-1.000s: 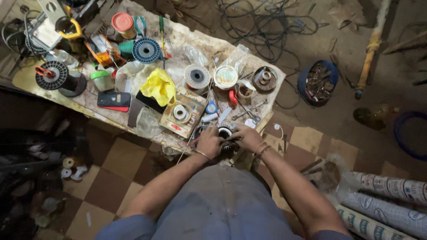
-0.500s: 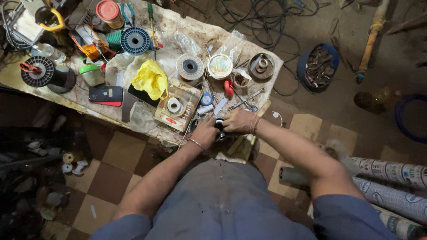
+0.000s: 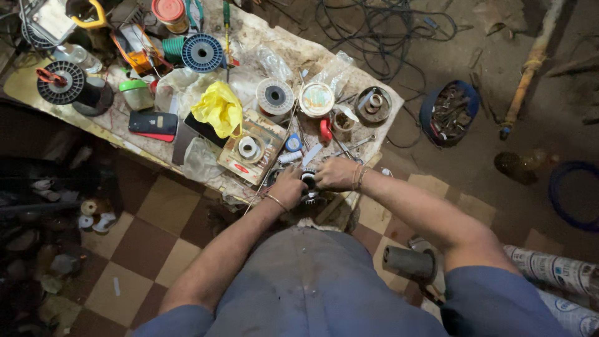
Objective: The person works on a disassembled electric motor stator on a cluttered workbench. They use a wooden stick to press white insulating material into the stator slots, then use a hammer to tap the material into place. The person also uses pliers to adjust wires and repeatedly checks the fit of the material within the stator.
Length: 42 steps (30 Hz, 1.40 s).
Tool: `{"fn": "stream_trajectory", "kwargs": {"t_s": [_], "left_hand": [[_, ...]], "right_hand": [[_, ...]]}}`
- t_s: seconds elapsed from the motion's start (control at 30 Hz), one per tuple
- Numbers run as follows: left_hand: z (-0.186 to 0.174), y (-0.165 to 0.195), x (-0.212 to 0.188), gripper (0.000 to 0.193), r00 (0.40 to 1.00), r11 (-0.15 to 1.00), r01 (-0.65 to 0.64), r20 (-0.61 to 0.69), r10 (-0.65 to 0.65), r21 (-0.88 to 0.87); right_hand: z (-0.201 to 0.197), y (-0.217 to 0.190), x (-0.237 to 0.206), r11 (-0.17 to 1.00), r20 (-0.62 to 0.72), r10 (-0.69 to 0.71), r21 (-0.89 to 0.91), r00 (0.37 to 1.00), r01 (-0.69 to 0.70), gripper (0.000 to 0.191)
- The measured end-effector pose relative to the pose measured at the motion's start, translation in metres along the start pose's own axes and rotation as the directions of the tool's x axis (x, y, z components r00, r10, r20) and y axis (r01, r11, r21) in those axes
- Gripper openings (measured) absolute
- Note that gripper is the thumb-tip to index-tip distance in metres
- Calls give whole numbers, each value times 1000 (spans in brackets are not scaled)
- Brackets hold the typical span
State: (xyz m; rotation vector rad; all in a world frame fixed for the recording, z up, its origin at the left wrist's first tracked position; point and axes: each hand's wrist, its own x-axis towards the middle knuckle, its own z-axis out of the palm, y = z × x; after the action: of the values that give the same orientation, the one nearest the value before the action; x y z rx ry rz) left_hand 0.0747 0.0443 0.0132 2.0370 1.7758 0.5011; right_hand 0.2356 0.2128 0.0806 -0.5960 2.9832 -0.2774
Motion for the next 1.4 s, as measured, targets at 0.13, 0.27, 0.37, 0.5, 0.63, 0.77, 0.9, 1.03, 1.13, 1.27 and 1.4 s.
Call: {"fn": "stream_trajectory", "kwargs": {"t_s": [0.13, 0.27, 0.37, 0.5, 0.63, 0.77, 0.9, 1.03, 1.13, 1.27, 1.4], "left_hand": [[-2, 0, 2, 16, 1000, 999, 16, 26, -15, -34], [-2, 2, -3, 19, 999, 1000, -22, -34, 22, 3], [-1, -4, -3, 16, 999, 1000, -19, 27, 19, -22], [-9, -25, 5, 28, 997, 987, -79, -15, 78, -137], [-31, -39, -16, 25, 949, 945, 104, -252, -187, -311], [-56, -33, -27, 15, 855, 889, 311, -311, -416, -335], [-61, -8, -38, 17, 913, 941, 217, -287, -289, -258], [-50, 9, -55, 20, 979, 998, -20, -202, 32, 64], [-41, 11, -56, 25, 977, 973, -102, -161, 137, 208], [-40, 8, -53, 26, 985, 983, -103, -119, 121, 150], [-48, 5, -41, 16, 978, 992, 55, -192, -77, -113]], "right_hand": [[0, 1, 6, 1000, 64, -7, -29, 998, 9, 6], [-2, -9, 13, 997, 187, 37, -79, 982, -22, 6], [-11, -10, 13, 989, 200, 151, -26, 968, -149, 5], [-20, -15, 2, 863, -197, 458, 333, 867, -380, 26], [-5, -45, 4, 674, -283, 714, 523, 640, -521, 21], [11, -72, 25, 436, -334, 900, 682, 280, -588, 18], [15, -101, 47, 507, -427, 854, 563, 296, -653, 15], [15, -116, 55, 526, -417, 842, 489, 343, -696, 14], [19, -115, 57, 533, -420, 836, 474, 353, -701, 12], [23, -110, 57, 572, -442, 806, 409, 394, -711, 12], [11, -85, 45, 523, -384, 851, 555, 359, -647, 17]]}}
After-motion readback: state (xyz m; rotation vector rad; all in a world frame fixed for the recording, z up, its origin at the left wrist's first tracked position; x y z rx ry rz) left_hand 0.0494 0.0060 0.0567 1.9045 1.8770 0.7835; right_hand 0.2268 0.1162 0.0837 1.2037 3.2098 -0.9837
